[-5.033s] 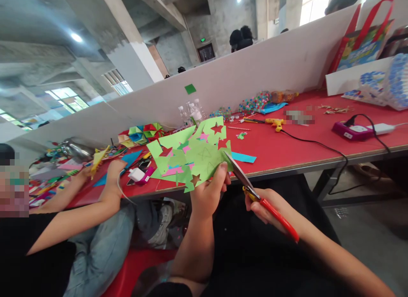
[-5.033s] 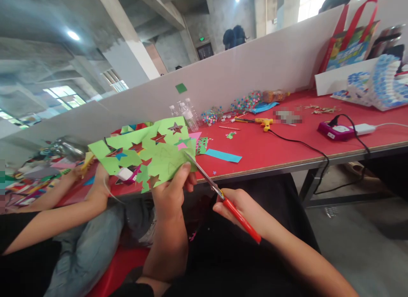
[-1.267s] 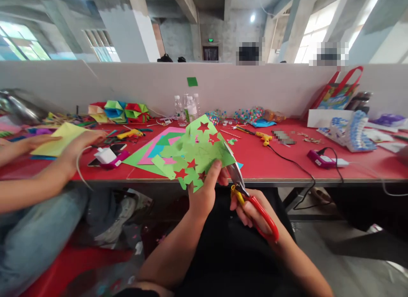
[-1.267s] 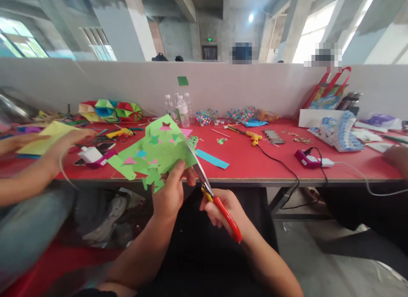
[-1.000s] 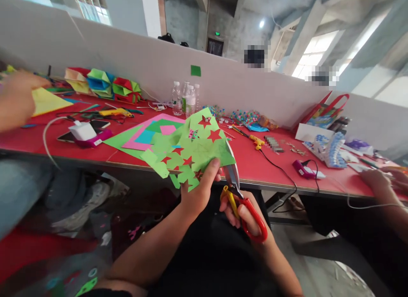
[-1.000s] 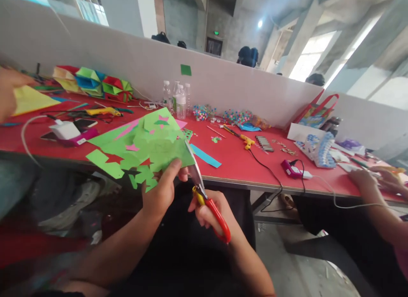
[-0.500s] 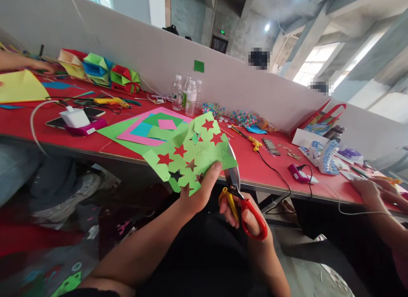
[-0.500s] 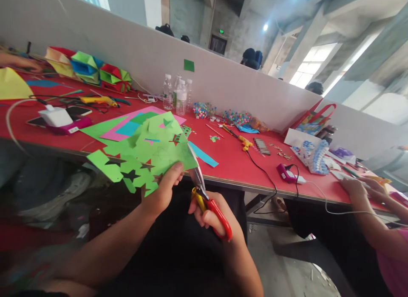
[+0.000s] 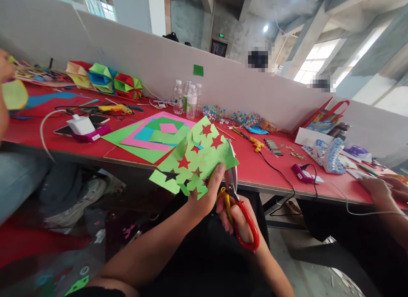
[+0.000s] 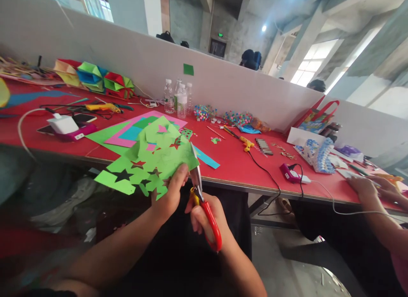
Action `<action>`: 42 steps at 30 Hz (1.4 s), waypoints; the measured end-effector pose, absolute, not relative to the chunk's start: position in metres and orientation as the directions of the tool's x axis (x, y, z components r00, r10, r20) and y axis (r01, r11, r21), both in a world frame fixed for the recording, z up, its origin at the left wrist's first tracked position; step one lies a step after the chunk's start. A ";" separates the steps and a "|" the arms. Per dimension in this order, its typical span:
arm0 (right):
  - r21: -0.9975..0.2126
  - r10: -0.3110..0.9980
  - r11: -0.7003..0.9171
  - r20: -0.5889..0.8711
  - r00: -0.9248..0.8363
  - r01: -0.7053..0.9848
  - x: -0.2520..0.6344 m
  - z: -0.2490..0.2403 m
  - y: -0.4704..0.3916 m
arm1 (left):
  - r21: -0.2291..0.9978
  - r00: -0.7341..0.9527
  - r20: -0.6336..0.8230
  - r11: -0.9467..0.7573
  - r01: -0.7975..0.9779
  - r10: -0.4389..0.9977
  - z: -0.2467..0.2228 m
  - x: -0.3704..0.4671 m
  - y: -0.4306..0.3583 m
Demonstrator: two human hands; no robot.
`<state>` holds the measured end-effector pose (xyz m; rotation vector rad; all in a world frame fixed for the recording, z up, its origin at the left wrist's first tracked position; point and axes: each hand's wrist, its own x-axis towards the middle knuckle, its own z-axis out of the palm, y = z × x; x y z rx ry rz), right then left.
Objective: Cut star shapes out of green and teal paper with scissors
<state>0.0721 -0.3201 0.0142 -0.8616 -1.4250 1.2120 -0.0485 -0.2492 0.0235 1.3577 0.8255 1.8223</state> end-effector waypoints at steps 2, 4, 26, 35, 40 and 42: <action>-0.968 0.949 0.233 0.247 -0.194 -0.092 0.070 0.016 -0.321 | 0.819 -0.229 0.553 -0.573 -0.025 0.801 0.031 -0.045 -0.252; -0.965 0.948 0.244 0.259 -0.184 -0.101 0.068 0.018 -0.321 | 0.788 -0.268 0.607 -0.611 0.079 0.748 0.042 -0.041 -0.255; -0.972 0.964 0.231 0.222 -0.145 0.050 0.065 0.033 -0.321 | 0.789 -0.248 0.593 -0.614 -0.010 0.766 0.048 -0.039 -0.253; -0.966 0.956 0.251 0.236 -0.176 0.067 0.072 0.040 -0.319 | 0.802 -0.255 0.541 -0.583 -0.129 0.801 0.042 -0.048 -0.245; -0.964 0.951 0.261 0.247 -0.186 0.052 0.073 0.039 -0.320 | 0.781 -0.244 0.589 -0.621 -0.072 0.770 0.043 -0.049 -0.248; -0.964 0.950 0.262 0.248 -0.191 0.051 0.075 0.039 -0.321 | 0.772 -0.225 0.608 -0.633 -0.057 0.762 0.047 -0.049 -0.250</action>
